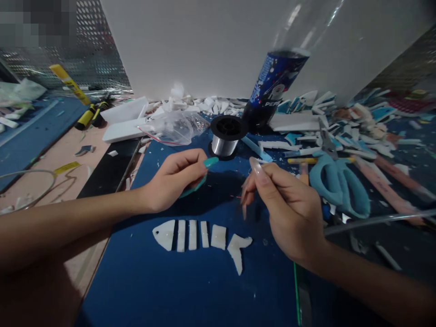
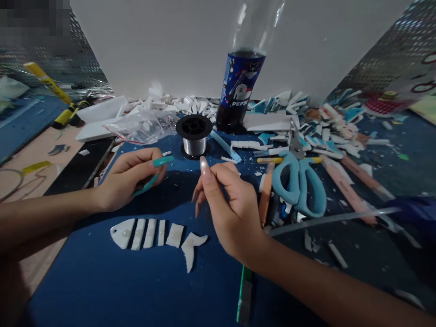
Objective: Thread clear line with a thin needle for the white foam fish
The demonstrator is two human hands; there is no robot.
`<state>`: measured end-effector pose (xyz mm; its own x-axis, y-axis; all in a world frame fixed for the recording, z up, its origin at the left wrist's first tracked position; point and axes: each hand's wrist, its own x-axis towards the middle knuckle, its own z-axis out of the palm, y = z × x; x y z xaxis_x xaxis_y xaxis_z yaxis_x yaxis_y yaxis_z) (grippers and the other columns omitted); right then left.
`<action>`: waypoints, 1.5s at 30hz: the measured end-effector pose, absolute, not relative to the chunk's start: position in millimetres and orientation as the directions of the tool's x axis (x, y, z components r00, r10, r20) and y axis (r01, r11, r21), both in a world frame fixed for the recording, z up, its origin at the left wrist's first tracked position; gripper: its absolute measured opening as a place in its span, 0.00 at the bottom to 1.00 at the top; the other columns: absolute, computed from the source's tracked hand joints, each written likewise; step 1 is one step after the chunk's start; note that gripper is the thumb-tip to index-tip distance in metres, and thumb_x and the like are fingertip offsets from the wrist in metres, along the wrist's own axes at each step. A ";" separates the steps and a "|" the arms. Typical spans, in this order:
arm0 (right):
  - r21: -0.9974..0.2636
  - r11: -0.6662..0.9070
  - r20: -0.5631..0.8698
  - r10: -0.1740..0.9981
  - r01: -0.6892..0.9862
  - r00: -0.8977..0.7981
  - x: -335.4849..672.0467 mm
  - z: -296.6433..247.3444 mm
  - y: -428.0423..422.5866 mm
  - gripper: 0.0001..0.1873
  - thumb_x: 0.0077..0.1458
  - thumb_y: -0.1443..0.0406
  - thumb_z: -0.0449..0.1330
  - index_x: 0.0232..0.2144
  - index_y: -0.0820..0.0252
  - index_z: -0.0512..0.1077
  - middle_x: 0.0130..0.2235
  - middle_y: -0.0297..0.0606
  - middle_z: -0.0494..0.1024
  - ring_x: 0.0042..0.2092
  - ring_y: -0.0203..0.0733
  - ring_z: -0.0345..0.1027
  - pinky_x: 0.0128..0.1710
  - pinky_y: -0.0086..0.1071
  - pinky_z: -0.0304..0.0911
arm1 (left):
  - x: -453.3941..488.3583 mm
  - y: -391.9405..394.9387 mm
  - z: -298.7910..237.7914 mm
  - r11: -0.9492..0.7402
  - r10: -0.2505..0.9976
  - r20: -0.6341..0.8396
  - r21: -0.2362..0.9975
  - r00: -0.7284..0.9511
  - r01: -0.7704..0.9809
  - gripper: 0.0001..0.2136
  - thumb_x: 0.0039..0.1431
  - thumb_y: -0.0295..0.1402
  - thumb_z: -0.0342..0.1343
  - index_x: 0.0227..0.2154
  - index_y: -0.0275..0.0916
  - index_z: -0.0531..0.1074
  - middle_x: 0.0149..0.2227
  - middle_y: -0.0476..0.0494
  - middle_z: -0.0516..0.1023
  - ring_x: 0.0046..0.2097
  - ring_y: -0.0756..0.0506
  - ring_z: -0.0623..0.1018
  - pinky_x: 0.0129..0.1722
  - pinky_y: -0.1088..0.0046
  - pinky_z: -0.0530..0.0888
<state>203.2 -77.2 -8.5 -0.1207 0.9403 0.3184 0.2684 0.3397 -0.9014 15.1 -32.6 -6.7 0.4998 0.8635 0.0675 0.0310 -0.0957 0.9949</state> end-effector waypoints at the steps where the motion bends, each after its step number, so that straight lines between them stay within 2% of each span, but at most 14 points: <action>1: -0.902 0.337 0.316 0.941 0.270 -0.118 202.8 -8.6 -76.6 0.18 0.62 0.63 0.49 0.21 0.55 0.66 0.22 0.32 0.68 0.27 0.38 0.64 0.37 0.39 0.60 | 14.4 -32.3 -6.6 -0.112 0.881 0.081 0.993 0.467 0.039 0.15 0.60 0.31 0.47 0.18 0.36 0.58 0.16 0.54 0.60 0.18 0.57 0.57 0.16 0.80 0.55; 4: -0.908 0.329 0.309 0.944 0.260 -0.117 202.0 -8.2 -76.0 0.17 0.62 0.63 0.49 0.21 0.55 0.66 0.21 0.33 0.68 0.27 0.38 0.64 0.34 0.39 0.61 | 13.4 -33.0 -7.4 -0.110 0.878 0.071 0.992 0.474 0.054 0.16 0.61 0.32 0.46 0.17 0.36 0.58 0.15 0.54 0.59 0.17 0.57 0.57 0.15 0.80 0.55; 9: -0.903 0.343 0.311 0.938 0.259 -0.155 203.0 -8.2 -78.2 0.16 0.62 0.64 0.49 0.22 0.55 0.67 0.23 0.35 0.67 0.30 0.40 0.65 0.29 0.36 0.62 | 15.4 -34.0 -9.6 -0.092 0.829 0.064 0.996 0.556 0.022 0.12 0.61 0.31 0.46 0.21 0.36 0.61 0.18 0.53 0.61 0.20 0.57 0.60 0.17 0.82 0.59; 16: -0.880 0.377 0.331 0.923 0.288 -0.197 204.2 -9.8 -79.7 0.16 0.62 0.65 0.48 0.23 0.55 0.67 0.24 0.35 0.67 0.31 0.39 0.65 0.32 0.36 0.63 | 17.0 -33.9 -8.4 -0.063 0.789 0.038 0.998 0.614 0.019 0.09 0.61 0.26 0.44 0.25 0.35 0.61 0.20 0.54 0.62 0.21 0.57 0.60 0.19 0.83 0.60; 25: -0.736 0.529 0.432 0.848 0.424 -0.307 200.0 -5.0 -81.8 0.14 0.61 0.69 0.50 0.23 0.58 0.67 0.23 0.35 0.69 0.34 0.38 0.61 0.30 0.31 0.61 | 17.0 -33.7 -5.1 -0.094 0.731 0.011 0.992 0.682 0.085 0.14 0.63 0.29 0.44 0.20 0.34 0.61 0.17 0.54 0.62 0.19 0.59 0.61 0.18 0.85 0.58; 32: -0.655 0.607 0.496 0.795 0.450 -0.349 203.4 -5.7 -80.9 0.13 0.59 0.70 0.51 0.23 0.59 0.68 0.22 0.37 0.70 0.33 0.40 0.61 0.29 0.32 0.61 | 17.4 -32.5 -8.1 0.027 0.686 -0.008 1.000 0.728 -0.015 0.14 0.63 0.30 0.44 0.22 0.34 0.63 0.17 0.54 0.63 0.19 0.58 0.64 0.19 0.85 0.62; 37: -0.574 0.638 0.515 0.769 0.514 -0.379 204.1 -6.3 -80.7 0.12 0.58 0.72 0.52 0.24 0.58 0.68 0.22 0.36 0.71 0.33 0.41 0.62 0.28 0.33 0.62 | 17.5 -31.8 -9.6 0.031 0.680 -0.016 0.999 0.733 -0.007 0.14 0.63 0.29 0.44 0.21 0.34 0.63 0.17 0.55 0.63 0.19 0.59 0.64 0.20 0.86 0.62; 45: -0.580 0.634 0.500 0.773 0.512 -0.390 203.1 -6.0 -81.1 0.13 0.57 0.73 0.53 0.23 0.57 0.67 0.21 0.36 0.71 0.33 0.40 0.63 0.28 0.32 0.62 | 17.0 -33.0 -7.7 0.006 0.675 -0.007 1.000 0.738 0.003 0.14 0.64 0.29 0.43 0.22 0.34 0.63 0.17 0.55 0.62 0.19 0.59 0.63 0.19 0.86 0.61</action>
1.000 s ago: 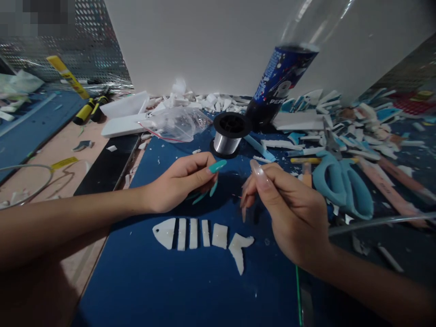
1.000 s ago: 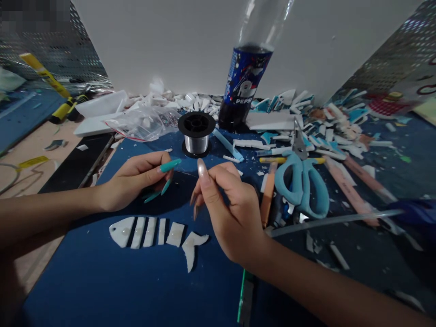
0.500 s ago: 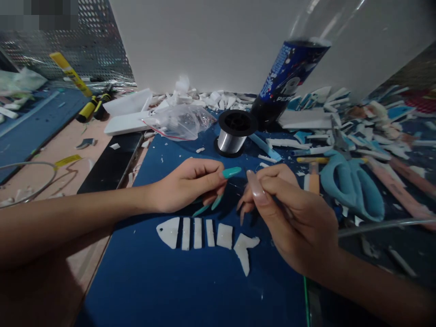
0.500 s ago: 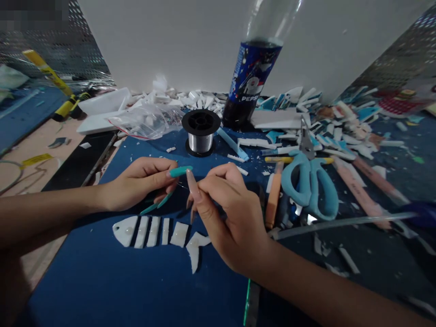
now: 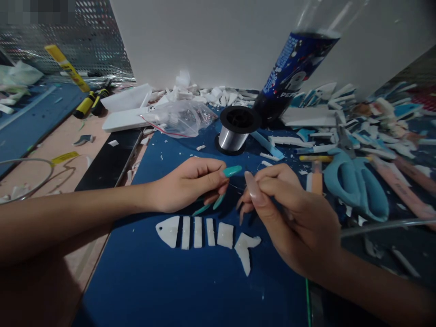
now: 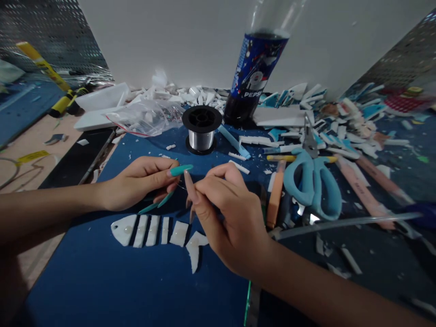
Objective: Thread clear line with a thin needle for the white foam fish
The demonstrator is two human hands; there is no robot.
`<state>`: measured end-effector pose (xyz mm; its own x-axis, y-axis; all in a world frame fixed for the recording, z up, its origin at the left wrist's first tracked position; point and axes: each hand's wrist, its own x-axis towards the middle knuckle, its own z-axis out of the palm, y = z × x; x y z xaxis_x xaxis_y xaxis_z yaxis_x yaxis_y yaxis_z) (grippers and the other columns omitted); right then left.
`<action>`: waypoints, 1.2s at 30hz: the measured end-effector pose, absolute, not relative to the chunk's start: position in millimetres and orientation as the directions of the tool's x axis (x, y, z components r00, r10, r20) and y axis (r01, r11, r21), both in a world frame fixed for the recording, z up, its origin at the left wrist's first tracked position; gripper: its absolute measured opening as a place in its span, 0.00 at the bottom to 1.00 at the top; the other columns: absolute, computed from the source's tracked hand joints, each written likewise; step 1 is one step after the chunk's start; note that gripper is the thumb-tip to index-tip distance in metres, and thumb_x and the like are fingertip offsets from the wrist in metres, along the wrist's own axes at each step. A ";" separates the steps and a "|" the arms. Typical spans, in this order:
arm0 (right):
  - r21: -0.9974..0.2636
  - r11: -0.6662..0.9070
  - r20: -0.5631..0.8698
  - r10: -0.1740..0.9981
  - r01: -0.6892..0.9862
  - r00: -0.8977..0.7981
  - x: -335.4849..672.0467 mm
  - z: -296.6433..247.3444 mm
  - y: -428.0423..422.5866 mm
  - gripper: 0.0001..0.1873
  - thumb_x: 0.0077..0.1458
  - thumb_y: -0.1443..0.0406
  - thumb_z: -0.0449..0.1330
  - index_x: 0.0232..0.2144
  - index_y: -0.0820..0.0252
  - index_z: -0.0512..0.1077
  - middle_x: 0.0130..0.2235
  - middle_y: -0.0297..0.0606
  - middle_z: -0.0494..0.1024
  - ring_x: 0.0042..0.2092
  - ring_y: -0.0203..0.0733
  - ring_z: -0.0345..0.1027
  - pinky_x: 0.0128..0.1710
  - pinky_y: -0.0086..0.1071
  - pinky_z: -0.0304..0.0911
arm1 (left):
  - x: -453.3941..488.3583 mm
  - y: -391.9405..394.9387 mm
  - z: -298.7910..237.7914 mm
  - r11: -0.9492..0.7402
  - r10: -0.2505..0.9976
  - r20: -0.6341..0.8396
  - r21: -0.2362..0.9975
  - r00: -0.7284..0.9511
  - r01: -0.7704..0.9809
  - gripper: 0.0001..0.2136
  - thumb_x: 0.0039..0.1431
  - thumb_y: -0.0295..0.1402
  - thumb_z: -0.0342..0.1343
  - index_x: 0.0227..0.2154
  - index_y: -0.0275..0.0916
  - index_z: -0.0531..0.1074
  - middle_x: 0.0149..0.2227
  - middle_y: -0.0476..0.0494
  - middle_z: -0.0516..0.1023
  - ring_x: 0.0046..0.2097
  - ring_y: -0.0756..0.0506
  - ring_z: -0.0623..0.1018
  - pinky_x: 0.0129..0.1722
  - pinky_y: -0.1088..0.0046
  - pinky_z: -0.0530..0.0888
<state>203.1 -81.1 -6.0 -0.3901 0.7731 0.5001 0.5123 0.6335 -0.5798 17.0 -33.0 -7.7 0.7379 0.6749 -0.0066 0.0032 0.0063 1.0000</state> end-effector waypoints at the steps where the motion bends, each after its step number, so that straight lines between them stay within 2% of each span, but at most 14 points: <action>1: -0.584 0.631 0.498 0.775 0.511 -0.389 203.1 -6.1 -80.9 0.13 0.57 0.73 0.53 0.23 0.57 0.67 0.21 0.36 0.71 0.33 0.40 0.63 0.28 0.32 0.62 | 17.0 -33.1 -7.8 0.003 0.675 -0.008 1.000 0.738 0.007 0.14 0.64 0.29 0.43 0.22 0.34 0.63 0.17 0.55 0.62 0.19 0.59 0.63 0.19 0.86 0.61; 10: -0.616 0.607 0.475 0.794 0.501 -0.379 201.1 -5.7 -80.2 0.14 0.59 0.72 0.52 0.22 0.58 0.66 0.21 0.35 0.70 0.32 0.38 0.62 0.28 0.30 0.62 | 18.2 -32.7 -8.6 0.008 0.669 -0.006 1.000 0.743 0.002 0.14 0.64 0.30 0.43 0.22 0.35 0.62 0.18 0.54 0.62 0.20 0.58 0.63 0.19 0.84 0.60; 17: -0.615 0.577 0.473 0.816 0.538 -0.334 199.7 -7.0 -79.8 0.15 0.59 0.71 0.53 0.20 0.60 0.65 0.21 0.36 0.68 0.32 0.36 0.62 0.27 0.29 0.60 | 16.0 -33.2 -7.5 -0.011 0.669 0.010 1.000 0.743 -0.003 0.09 0.62 0.30 0.47 0.26 0.34 0.64 0.21 0.53 0.64 0.22 0.56 0.63 0.22 0.81 0.62; 20: -0.625 0.581 0.475 0.813 0.521 -0.337 199.3 -9.2 -79.6 0.14 0.59 0.72 0.52 0.21 0.61 0.65 0.21 0.36 0.67 0.32 0.38 0.61 0.27 0.30 0.60 | 15.6 -34.6 -7.7 -0.069 0.679 0.025 0.997 0.734 0.030 0.08 0.61 0.31 0.48 0.28 0.34 0.66 0.22 0.52 0.65 0.23 0.55 0.65 0.23 0.80 0.63; 23: -0.649 0.586 0.465 0.811 0.485 -0.355 199.9 -11.2 -80.1 0.14 0.60 0.71 0.51 0.22 0.61 0.65 0.23 0.37 0.68 0.33 0.39 0.61 0.28 0.32 0.60 | 16.1 -36.1 -9.2 -0.211 0.716 0.086 0.973 0.693 0.098 0.10 0.61 0.33 0.49 0.26 0.35 0.65 0.21 0.52 0.65 0.23 0.55 0.64 0.22 0.80 0.62; 29: -0.729 0.516 0.380 0.851 0.449 -0.362 200.3 -10.7 -79.4 0.15 0.61 0.69 0.50 0.23 0.59 0.66 0.23 0.35 0.69 0.31 0.37 0.62 0.29 0.30 0.62 | 15.3 -37.3 -12.8 -0.519 0.788 0.327 0.809 0.521 0.277 0.13 0.63 0.33 0.45 0.23 0.36 0.63 0.16 0.56 0.62 0.19 0.57 0.63 0.20 0.81 0.60; 33: -0.748 0.423 0.281 0.900 0.512 -0.334 200.1 -10.9 -76.8 0.18 0.62 0.66 0.49 0.20 0.59 0.65 0.23 0.36 0.69 0.31 0.38 0.63 0.29 0.31 0.62 | 10.4 -37.3 -14.9 -0.728 0.684 0.564 0.567 0.462 0.385 0.10 0.62 0.28 0.46 0.23 0.37 0.62 0.18 0.55 0.61 0.21 0.57 0.61 0.21 0.80 0.59; 36: -0.773 0.344 0.184 0.926 0.533 -0.330 201.0 -12.5 -75.6 0.19 0.62 0.65 0.48 0.19 0.59 0.65 0.24 0.36 0.70 0.30 0.38 0.64 0.29 0.33 0.62 | 7.1 -36.7 -17.8 -0.773 0.629 0.663 0.479 0.405 0.416 0.10 0.61 0.27 0.46 0.23 0.38 0.61 0.19 0.54 0.59 0.21 0.55 0.61 0.22 0.79 0.59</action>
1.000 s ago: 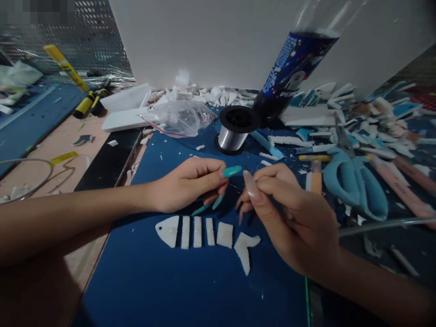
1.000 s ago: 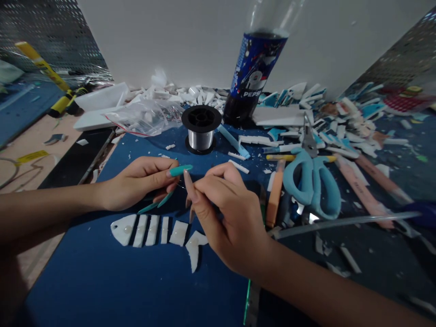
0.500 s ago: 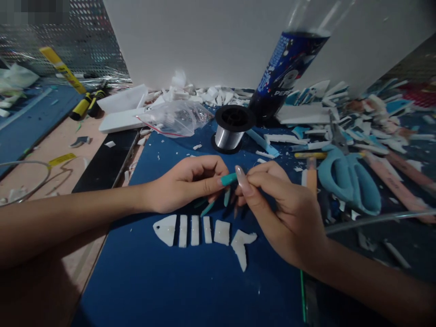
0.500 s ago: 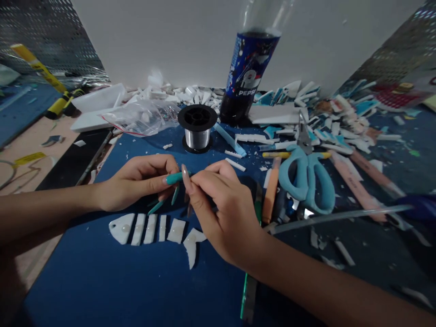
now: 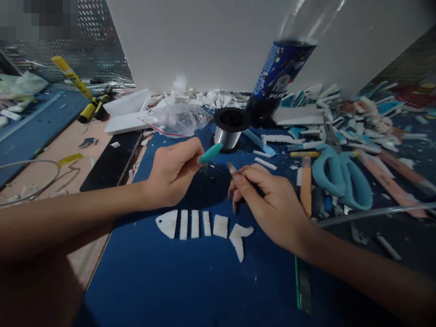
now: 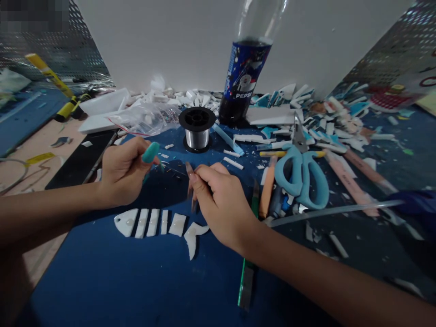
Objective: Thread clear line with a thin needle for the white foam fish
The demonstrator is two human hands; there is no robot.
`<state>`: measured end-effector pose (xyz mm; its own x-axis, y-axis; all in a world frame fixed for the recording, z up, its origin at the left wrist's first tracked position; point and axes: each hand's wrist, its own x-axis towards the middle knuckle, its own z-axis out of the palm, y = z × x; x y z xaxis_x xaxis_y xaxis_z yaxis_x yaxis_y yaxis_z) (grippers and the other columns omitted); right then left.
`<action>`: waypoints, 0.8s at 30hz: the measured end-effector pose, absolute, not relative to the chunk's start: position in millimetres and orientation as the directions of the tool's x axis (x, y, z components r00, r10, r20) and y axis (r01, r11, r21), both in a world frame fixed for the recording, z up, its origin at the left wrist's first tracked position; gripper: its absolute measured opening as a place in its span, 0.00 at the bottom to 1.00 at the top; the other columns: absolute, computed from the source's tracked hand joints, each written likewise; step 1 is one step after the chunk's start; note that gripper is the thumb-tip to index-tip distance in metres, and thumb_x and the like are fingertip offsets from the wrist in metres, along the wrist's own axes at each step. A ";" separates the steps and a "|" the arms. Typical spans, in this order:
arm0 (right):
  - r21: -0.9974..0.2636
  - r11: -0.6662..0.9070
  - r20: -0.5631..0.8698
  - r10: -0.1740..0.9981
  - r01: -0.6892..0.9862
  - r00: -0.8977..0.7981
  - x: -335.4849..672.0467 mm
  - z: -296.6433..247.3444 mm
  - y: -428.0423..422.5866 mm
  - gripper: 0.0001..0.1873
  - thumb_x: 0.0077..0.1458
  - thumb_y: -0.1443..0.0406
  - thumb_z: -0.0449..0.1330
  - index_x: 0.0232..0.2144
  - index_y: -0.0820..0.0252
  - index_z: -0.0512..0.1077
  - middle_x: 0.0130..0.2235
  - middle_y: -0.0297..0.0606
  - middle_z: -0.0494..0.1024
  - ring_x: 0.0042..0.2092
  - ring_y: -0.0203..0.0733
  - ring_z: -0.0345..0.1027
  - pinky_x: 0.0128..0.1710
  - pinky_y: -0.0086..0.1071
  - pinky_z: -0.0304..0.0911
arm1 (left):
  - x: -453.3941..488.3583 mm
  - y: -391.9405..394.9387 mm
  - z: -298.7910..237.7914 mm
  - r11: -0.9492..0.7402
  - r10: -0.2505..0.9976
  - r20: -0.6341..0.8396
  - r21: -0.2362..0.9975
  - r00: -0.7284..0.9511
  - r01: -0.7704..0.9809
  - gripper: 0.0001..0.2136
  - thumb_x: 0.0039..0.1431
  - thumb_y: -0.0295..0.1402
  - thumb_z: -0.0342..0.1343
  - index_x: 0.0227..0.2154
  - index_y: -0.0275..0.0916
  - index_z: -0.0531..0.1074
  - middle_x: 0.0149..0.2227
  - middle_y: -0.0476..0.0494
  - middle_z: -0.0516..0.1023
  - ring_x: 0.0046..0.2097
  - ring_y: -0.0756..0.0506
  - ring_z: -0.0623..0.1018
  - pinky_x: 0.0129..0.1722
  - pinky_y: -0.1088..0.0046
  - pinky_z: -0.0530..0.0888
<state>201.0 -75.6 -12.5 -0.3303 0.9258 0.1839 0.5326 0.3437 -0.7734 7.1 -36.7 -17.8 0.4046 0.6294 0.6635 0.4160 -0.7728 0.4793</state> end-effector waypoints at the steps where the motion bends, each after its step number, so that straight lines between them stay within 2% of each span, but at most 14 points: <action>1: -0.782 0.319 0.156 0.932 0.536 -0.328 201.2 -12.9 -75.5 0.19 0.62 0.64 0.48 0.20 0.59 0.65 0.24 0.36 0.70 0.30 0.38 0.65 0.29 0.33 0.62 | 6.5 -36.4 -18.8 -0.781 0.617 0.679 0.471 0.397 0.410 0.10 0.61 0.27 0.45 0.23 0.38 0.60 0.19 0.54 0.59 0.22 0.55 0.61 0.22 0.79 0.59; 5: -0.825 0.258 0.102 0.943 0.502 -0.317 201.0 -12.2 -76.8 0.20 0.63 0.60 0.45 0.22 0.59 0.65 0.25 0.36 0.68 0.29 0.38 0.64 0.29 0.34 0.60 | 7.5 -36.3 -19.9 -0.824 0.562 0.693 0.424 0.451 0.375 0.10 0.61 0.28 0.45 0.23 0.38 0.60 0.21 0.52 0.62 0.23 0.54 0.62 0.23 0.79 0.61; 10: -0.890 0.287 0.120 0.898 0.355 -0.424 200.3 -9.3 -79.5 0.22 0.64 0.56 0.41 0.26 0.60 0.65 0.29 0.37 0.70 0.34 0.37 0.66 0.36 0.34 0.61 | 11.2 -36.8 -17.7 -0.814 0.569 0.681 0.387 0.462 0.432 0.10 0.61 0.27 0.46 0.23 0.38 0.59 0.20 0.54 0.61 0.22 0.55 0.61 0.22 0.81 0.59; 14: -0.941 0.192 0.065 0.911 0.280 -0.407 200.2 -9.4 -78.6 0.15 0.63 0.55 0.46 0.35 0.59 0.63 0.29 0.34 0.71 0.30 0.35 0.67 0.29 0.31 0.61 | 12.7 -35.4 -18.7 -0.845 0.531 0.673 0.370 0.515 0.387 0.10 0.61 0.27 0.46 0.23 0.38 0.58 0.21 0.53 0.61 0.22 0.55 0.61 0.22 0.81 0.59; 19: -0.948 0.222 0.124 0.917 0.226 -0.380 200.8 -10.9 -76.0 0.14 0.62 0.59 0.49 0.27 0.60 0.65 0.24 0.31 0.67 0.25 0.31 0.65 0.25 0.27 0.61 | 14.3 -34.8 -18.2 -0.865 0.498 0.648 0.326 0.575 0.381 0.10 0.62 0.28 0.45 0.24 0.38 0.58 0.20 0.54 0.59 0.22 0.55 0.60 0.21 0.80 0.58; 24: -0.945 0.260 0.200 0.939 0.197 -0.280 201.5 -12.6 -75.4 0.15 0.61 0.62 0.51 0.24 0.60 0.65 0.24 0.30 0.66 0.23 0.30 0.65 0.25 0.26 0.65 | 14.8 -35.3 -15.3 -0.800 0.591 0.567 0.321 0.574 0.506 0.08 0.62 0.31 0.46 0.27 0.37 0.59 0.20 0.53 0.62 0.22 0.54 0.61 0.21 0.79 0.58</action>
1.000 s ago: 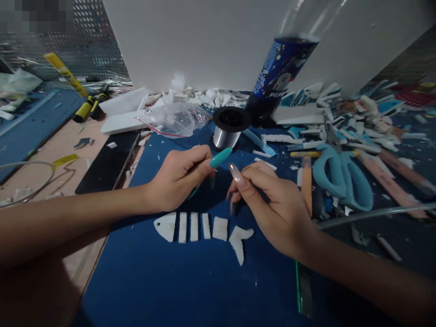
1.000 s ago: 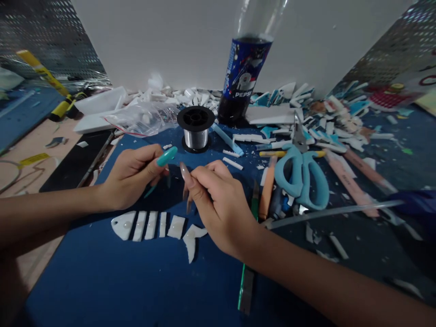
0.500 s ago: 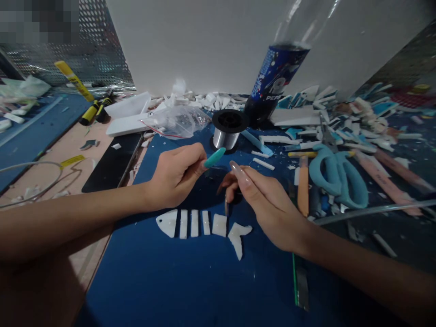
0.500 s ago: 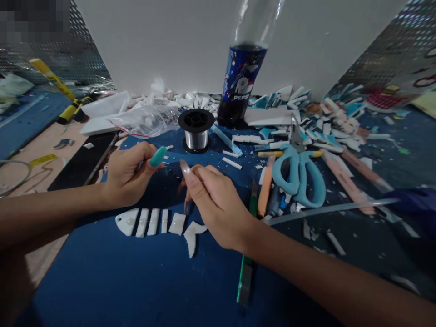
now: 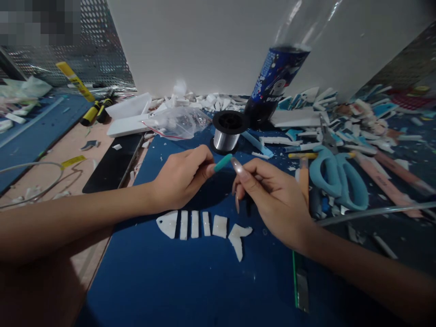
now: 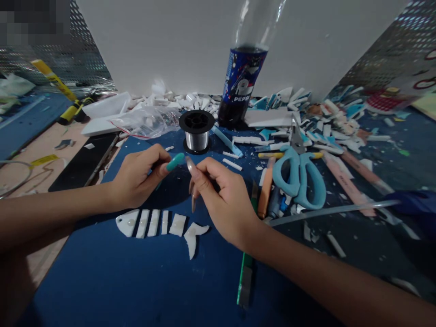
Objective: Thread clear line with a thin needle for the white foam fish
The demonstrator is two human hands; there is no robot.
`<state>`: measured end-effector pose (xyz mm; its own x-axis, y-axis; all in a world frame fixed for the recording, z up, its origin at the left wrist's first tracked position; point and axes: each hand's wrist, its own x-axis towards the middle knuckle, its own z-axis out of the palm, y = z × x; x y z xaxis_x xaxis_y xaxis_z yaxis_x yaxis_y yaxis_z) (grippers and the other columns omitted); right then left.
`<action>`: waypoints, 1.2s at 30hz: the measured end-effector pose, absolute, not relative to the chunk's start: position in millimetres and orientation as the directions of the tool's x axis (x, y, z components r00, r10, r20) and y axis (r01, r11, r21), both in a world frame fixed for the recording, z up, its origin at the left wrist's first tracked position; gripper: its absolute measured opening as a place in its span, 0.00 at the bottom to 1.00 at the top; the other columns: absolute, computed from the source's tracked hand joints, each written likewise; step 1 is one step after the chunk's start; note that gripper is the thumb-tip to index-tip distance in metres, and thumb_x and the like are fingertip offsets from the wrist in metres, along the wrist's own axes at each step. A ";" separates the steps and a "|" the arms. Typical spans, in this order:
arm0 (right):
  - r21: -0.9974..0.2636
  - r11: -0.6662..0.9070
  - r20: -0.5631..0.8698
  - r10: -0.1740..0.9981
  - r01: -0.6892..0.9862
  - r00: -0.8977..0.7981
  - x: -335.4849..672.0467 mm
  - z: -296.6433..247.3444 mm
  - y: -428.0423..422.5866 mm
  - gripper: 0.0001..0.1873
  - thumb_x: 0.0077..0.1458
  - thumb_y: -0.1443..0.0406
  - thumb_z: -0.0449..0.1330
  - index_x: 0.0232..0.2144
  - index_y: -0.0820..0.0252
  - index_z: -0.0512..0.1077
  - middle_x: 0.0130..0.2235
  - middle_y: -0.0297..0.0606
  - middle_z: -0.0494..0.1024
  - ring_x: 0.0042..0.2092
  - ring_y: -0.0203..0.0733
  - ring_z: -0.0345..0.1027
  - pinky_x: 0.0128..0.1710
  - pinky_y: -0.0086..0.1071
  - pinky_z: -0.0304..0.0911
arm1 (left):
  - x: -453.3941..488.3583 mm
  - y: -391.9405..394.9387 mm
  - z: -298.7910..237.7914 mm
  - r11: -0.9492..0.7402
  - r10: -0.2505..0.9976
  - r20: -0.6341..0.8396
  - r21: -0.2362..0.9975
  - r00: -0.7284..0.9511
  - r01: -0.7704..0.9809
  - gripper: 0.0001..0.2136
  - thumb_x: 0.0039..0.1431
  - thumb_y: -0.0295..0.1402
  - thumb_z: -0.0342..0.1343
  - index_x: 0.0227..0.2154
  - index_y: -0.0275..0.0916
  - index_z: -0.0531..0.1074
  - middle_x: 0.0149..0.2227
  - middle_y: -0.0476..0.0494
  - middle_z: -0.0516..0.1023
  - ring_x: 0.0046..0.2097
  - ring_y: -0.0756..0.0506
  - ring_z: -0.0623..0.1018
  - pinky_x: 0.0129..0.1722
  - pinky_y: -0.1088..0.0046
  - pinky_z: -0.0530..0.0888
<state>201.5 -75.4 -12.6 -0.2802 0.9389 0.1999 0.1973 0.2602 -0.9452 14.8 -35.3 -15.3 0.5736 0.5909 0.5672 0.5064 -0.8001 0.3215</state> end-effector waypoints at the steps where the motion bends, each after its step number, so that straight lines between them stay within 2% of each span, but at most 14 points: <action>1: -0.944 0.261 0.211 0.947 0.201 -0.241 201.4 -12.7 -75.1 0.15 0.61 0.62 0.51 0.23 0.60 0.65 0.23 0.29 0.67 0.23 0.29 0.65 0.25 0.26 0.65 | 14.7 -34.9 -15.1 -0.793 0.597 0.539 0.285 0.594 0.539 0.08 0.61 0.31 0.46 0.27 0.37 0.60 0.21 0.52 0.63 0.23 0.53 0.62 0.22 0.78 0.59; 6: -0.943 0.280 0.269 0.960 0.180 -0.084 200.8 -12.6 -72.9 0.14 0.61 0.64 0.52 0.24 0.59 0.66 0.21 0.29 0.68 0.22 0.29 0.65 0.24 0.25 0.64 | 15.3 -30.7 -15.2 -0.844 0.516 0.328 0.039 0.791 0.534 0.08 0.60 0.33 0.49 0.27 0.35 0.65 0.26 0.44 0.70 0.31 0.47 0.65 0.30 0.73 0.64; 9: -0.942 0.293 0.283 0.956 0.166 -0.079 200.7 -12.4 -72.8 0.13 0.61 0.64 0.53 0.24 0.59 0.67 0.21 0.29 0.68 0.22 0.30 0.65 0.23 0.25 0.64 | 17.1 -28.8 -14.0 -0.855 0.493 0.240 -0.042 0.836 0.516 0.10 0.61 0.34 0.46 0.30 0.35 0.68 0.27 0.43 0.72 0.32 0.45 0.65 0.32 0.70 0.64; 12: -0.949 0.269 0.259 0.963 0.164 -0.081 200.3 -11.6 -74.1 0.14 0.60 0.64 0.53 0.23 0.59 0.67 0.21 0.29 0.68 0.22 0.30 0.65 0.23 0.25 0.64 | 19.6 -28.7 -11.3 -0.872 0.455 0.162 -0.121 0.876 0.475 0.09 0.61 0.31 0.45 0.30 0.36 0.69 0.27 0.43 0.72 0.32 0.45 0.65 0.31 0.70 0.62; 18: -0.949 0.263 0.253 0.964 0.172 -0.076 198.7 -8.7 -74.4 0.14 0.60 0.64 0.53 0.23 0.60 0.67 0.20 0.29 0.68 0.22 0.29 0.65 0.23 0.24 0.64 | 21.3 -30.8 -6.6 -0.877 0.372 0.137 -0.273 0.918 0.396 0.04 0.58 0.26 0.48 0.32 0.35 0.68 0.28 0.44 0.74 0.31 0.45 0.67 0.27 0.70 0.58; 24: -0.947 0.254 0.249 0.967 0.197 -0.051 199.1 -9.5 -71.3 0.14 0.60 0.64 0.53 0.22 0.59 0.67 0.20 0.29 0.68 0.21 0.30 0.65 0.24 0.25 0.65 | 17.5 -29.0 -8.0 -0.864 0.358 0.171 -0.314 0.918 0.395 0.07 0.60 0.26 0.46 0.29 0.35 0.66 0.25 0.45 0.71 0.29 0.46 0.67 0.27 0.69 0.60; 27: -0.947 0.260 0.256 0.966 0.188 -0.045 199.8 -10.9 -71.1 0.14 0.61 0.65 0.53 0.23 0.59 0.67 0.19 0.29 0.68 0.22 0.30 0.65 0.24 0.26 0.65 | 16.8 -28.8 -6.8 -0.880 0.376 0.260 -0.202 0.890 0.431 0.10 0.62 0.27 0.42 0.27 0.35 0.65 0.25 0.45 0.70 0.28 0.48 0.67 0.28 0.71 0.63; 29: -0.944 0.278 0.275 0.961 0.177 -0.043 200.1 -11.1 -71.2 0.14 0.61 0.66 0.52 0.23 0.59 0.66 0.19 0.29 0.68 0.21 0.30 0.64 0.24 0.27 0.65 | 17.5 -30.1 -4.4 -0.881 0.442 0.338 -0.009 0.831 0.472 0.10 0.62 0.27 0.42 0.26 0.35 0.64 0.25 0.46 0.69 0.28 0.49 0.66 0.28 0.73 0.63; 31: -0.938 0.302 0.300 0.953 0.172 -0.038 200.2 -10.7 -71.1 0.14 0.61 0.67 0.52 0.22 0.58 0.67 0.19 0.29 0.68 0.21 0.31 0.64 0.24 0.29 0.66 | 18.5 -32.2 -2.0 -0.827 0.562 0.358 0.261 0.745 0.498 0.09 0.61 0.27 0.44 0.26 0.35 0.63 0.24 0.49 0.67 0.26 0.52 0.64 0.25 0.77 0.62; 34: -0.923 0.336 0.332 0.942 0.187 -0.051 200.2 -9.3 -70.6 0.14 0.60 0.69 0.52 0.22 0.57 0.68 0.19 0.30 0.69 0.22 0.32 0.64 0.24 0.30 0.66 | 19.5 -34.8 -1.6 -0.579 0.755 0.207 0.655 0.622 0.485 0.09 0.62 0.31 0.44 0.26 0.36 0.61 0.21 0.53 0.63 0.23 0.55 0.61 0.22 0.80 0.59; 36: -0.914 0.349 0.343 0.937 0.207 -0.067 200.2 -8.6 -70.8 0.15 0.60 0.70 0.51 0.22 0.57 0.68 0.20 0.31 0.69 0.23 0.33 0.65 0.24 0.30 0.66 | 19.5 -35.2 -4.1 -0.395 0.803 0.096 0.825 0.589 0.404 0.11 0.63 0.34 0.43 0.25 0.37 0.61 0.22 0.53 0.62 0.23 0.55 0.61 0.22 0.80 0.60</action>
